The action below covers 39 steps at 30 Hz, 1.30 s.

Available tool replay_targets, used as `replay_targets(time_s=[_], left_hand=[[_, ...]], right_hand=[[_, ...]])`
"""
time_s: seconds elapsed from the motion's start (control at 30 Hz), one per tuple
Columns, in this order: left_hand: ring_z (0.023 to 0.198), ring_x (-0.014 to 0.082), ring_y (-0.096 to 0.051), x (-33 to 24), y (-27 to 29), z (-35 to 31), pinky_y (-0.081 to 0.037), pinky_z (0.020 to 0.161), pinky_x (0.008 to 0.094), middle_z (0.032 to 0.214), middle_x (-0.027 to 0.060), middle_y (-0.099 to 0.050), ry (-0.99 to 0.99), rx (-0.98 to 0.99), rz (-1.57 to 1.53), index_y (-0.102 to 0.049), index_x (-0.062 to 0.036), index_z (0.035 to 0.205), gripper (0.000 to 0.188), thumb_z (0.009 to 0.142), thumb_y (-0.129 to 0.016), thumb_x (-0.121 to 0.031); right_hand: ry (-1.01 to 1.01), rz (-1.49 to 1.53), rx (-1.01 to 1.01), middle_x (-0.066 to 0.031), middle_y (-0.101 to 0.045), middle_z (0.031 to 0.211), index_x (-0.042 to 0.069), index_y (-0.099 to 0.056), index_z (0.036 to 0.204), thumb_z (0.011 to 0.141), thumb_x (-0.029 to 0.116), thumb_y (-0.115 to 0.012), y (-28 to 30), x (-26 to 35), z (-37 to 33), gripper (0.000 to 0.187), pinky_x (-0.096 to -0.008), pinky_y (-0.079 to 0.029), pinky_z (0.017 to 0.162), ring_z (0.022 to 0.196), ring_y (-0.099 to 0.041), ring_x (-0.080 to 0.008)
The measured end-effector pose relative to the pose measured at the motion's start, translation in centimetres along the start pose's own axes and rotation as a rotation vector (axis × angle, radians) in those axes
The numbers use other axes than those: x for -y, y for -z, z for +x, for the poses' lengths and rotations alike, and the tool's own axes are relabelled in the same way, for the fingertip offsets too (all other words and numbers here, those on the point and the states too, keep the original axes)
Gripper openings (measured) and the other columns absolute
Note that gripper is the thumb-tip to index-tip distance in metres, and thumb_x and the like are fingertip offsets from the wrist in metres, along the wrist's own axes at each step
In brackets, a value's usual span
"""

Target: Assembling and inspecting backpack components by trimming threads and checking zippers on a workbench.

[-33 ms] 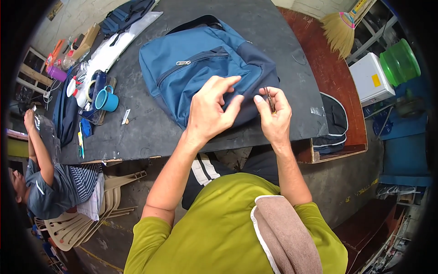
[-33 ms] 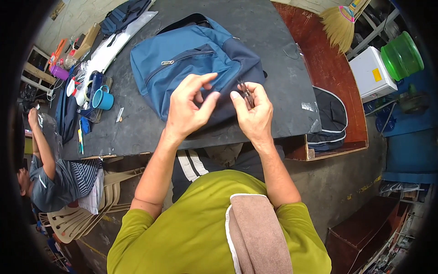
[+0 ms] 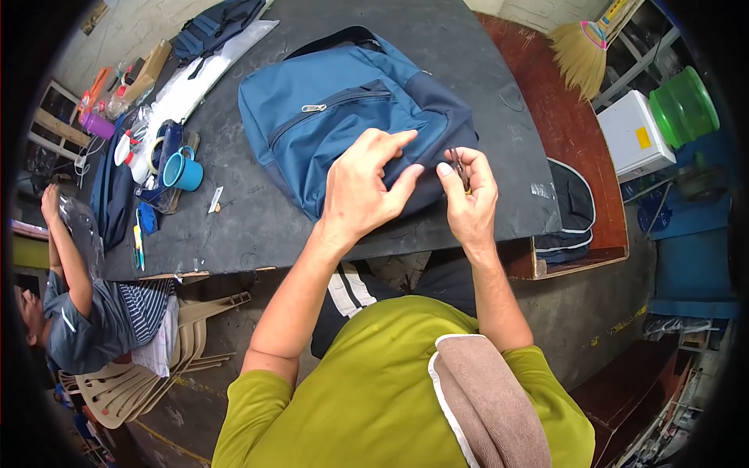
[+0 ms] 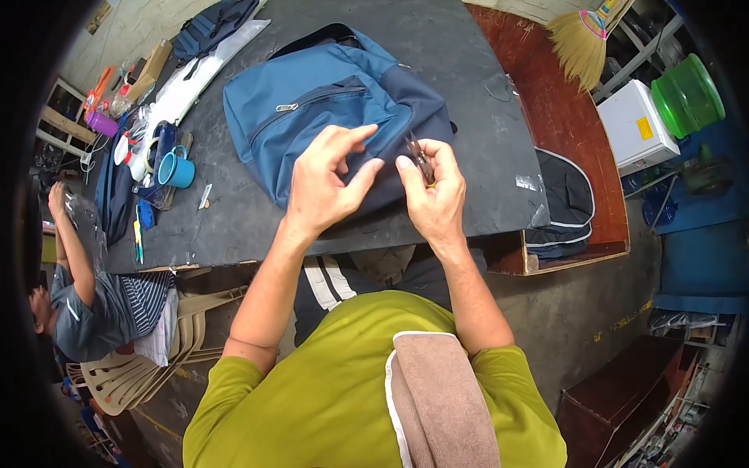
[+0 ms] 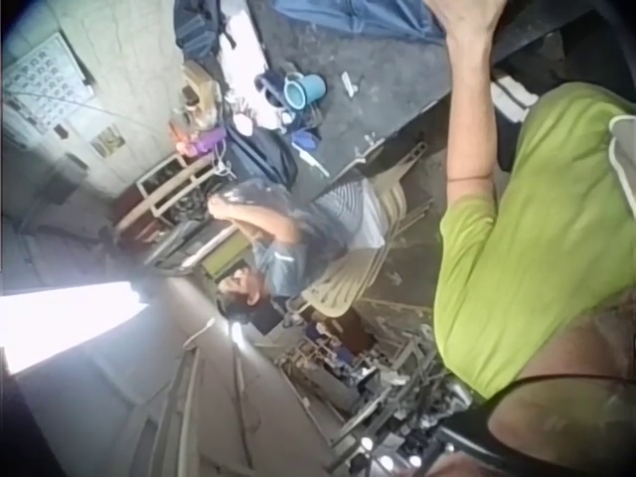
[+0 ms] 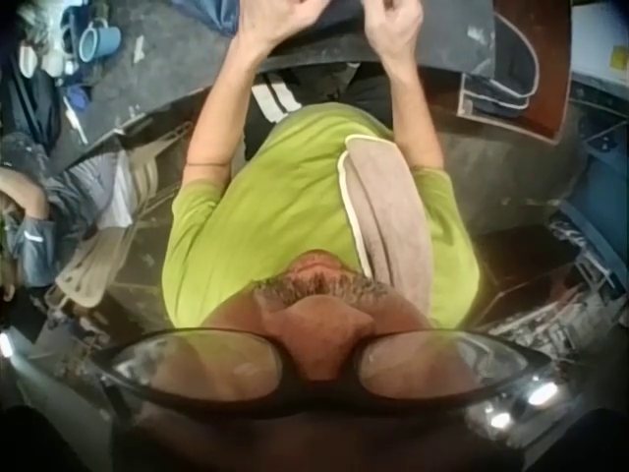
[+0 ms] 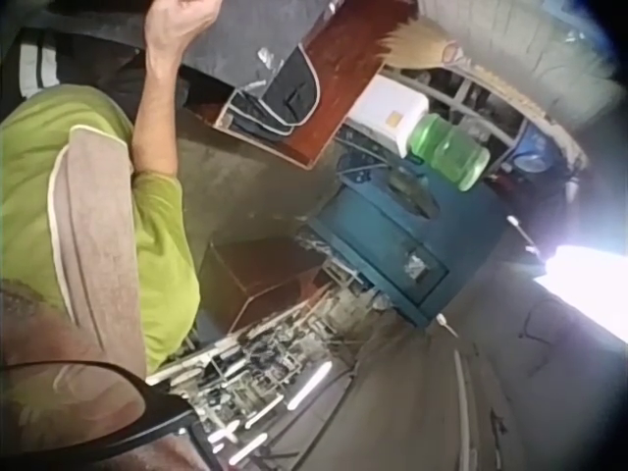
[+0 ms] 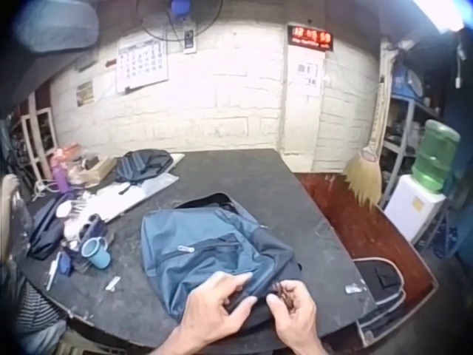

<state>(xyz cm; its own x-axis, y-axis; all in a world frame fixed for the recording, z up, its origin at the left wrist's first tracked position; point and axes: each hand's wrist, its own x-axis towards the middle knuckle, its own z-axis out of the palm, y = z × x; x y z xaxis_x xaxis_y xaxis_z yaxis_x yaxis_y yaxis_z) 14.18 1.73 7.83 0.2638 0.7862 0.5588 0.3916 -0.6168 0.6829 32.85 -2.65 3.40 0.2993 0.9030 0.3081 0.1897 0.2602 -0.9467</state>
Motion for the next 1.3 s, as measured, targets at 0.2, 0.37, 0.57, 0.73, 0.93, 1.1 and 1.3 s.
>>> replay_targets(time_s=[0.2, 0.37, 0.57, 0.73, 0.93, 1.1, 1.3], left_hand=[[0.064, 0.0087, -0.054, 1.0, -1.4, 0.3, -0.046, 0.06, 0.0277, 0.089, 0.0025, -0.069, 0.004, -0.028, 0.011, -0.082, -0.0044, 0.11, 0.016, 0.094, -0.083, -0.006], [0.067, 0.0024, -0.051, 1.9, -1.3, -0.1, -0.04, 0.06, 0.0224, 0.086, -0.0017, -0.064, 0.34, -0.038, -0.448, -0.074, 0.0001, 0.1, 0.007, 0.102, -0.078, -0.006], [0.062, 0.011, -0.055, -0.3, -1.1, 0.5, -0.048, 0.059, 0.0281, 0.099, 0.0051, -0.071, -0.051, -0.059, 0.041, -0.081, -0.0073, 0.112, 0.022, 0.091, -0.087, -0.009], [0.064, 0.012, -0.056, 1.1, -2.3, 0.4, -0.049, 0.062, 0.0284, 0.09, 0.0056, -0.07, 0.004, -0.092, -0.02, -0.08, -0.0032, 0.106, 0.01, 0.097, -0.083, -0.007], [0.069, 0.007, -0.053, 1.3, -0.8, 0.0, -0.045, 0.065, 0.0254, 0.087, 0.0013, -0.066, 0.192, -0.068, -0.163, -0.074, 0.0021, 0.103, 0.01, 0.107, -0.074, -0.007], [0.068, 0.0139, -0.06, 1.4, -0.7, -0.5, -0.049, 0.063, 0.0302, 0.092, 0.0082, -0.069, 0.188, -0.045, -0.184, -0.071, 0.0022, 0.103, 0.008, 0.105, -0.073, -0.005], [0.071, 0.0074, -0.053, 0.6, -0.6, -0.3, -0.045, 0.063, 0.0262, 0.107, 0.0044, -0.066, 0.19, -0.051, -0.239, -0.072, -0.0011, 0.114, 0.012, 0.103, -0.074, -0.005]], right_hand=[[0.122, -0.115, -0.079, 0.0043, -0.063, 0.095, 0.0, -0.065, 0.131, 0.108, 0.011, -0.076, 0.2, 1.3, -0.6, 0.028, -0.0214, -0.045, 0.069, 0.079, -0.053, -0.0035], [0.303, -0.327, -0.061, 0.0052, -0.063, 0.087, 0.001, -0.069, 0.131, 0.103, 0.01, -0.083, 0.7, 1.3, -1.0, 0.033, -0.0224, -0.045, 0.065, 0.074, -0.053, -0.0033], [0.086, -0.047, -0.068, 0.0075, -0.061, 0.089, 0.0, -0.064, 0.137, 0.105, 0.008, -0.081, 1.1, 1.9, -1.0, 0.037, -0.0182, -0.04, 0.069, 0.076, -0.048, -0.0001], [0.114, -0.07, -0.092, 0.007, -0.063, 0.09, 0.0, -0.066, 0.132, 0.106, 0.009, -0.08, 1.5, 1.8, -1.3, 0.031, -0.0182, -0.041, 0.069, 0.077, -0.049, -0.0001], [0.258, -0.321, -0.052, 0.0015, -0.071, 0.088, 0.001, -0.074, 0.122, 0.099, 0.011, -0.089, 1.3, 2.2, -1.4, 0.03, -0.0221, -0.048, 0.065, 0.073, -0.057, -0.0029], [0.369, -0.466, -0.02, -0.0048, -0.078, 0.091, 0.002, -0.078, 0.115, 0.091, 0.012, -0.094, 0.9, 2.5, -1.1, 0.031, -0.0269, -0.053, 0.063, 0.069, -0.064, -0.0081], [0.391, -0.509, -0.036, -0.0049, -0.078, 0.09, 0.003, -0.078, 0.115, 0.091, 0.011, -0.094, 1.1, 3.0, -0.8, 0.03, -0.0271, -0.052, 0.062, 0.068, -0.064, -0.0085]])
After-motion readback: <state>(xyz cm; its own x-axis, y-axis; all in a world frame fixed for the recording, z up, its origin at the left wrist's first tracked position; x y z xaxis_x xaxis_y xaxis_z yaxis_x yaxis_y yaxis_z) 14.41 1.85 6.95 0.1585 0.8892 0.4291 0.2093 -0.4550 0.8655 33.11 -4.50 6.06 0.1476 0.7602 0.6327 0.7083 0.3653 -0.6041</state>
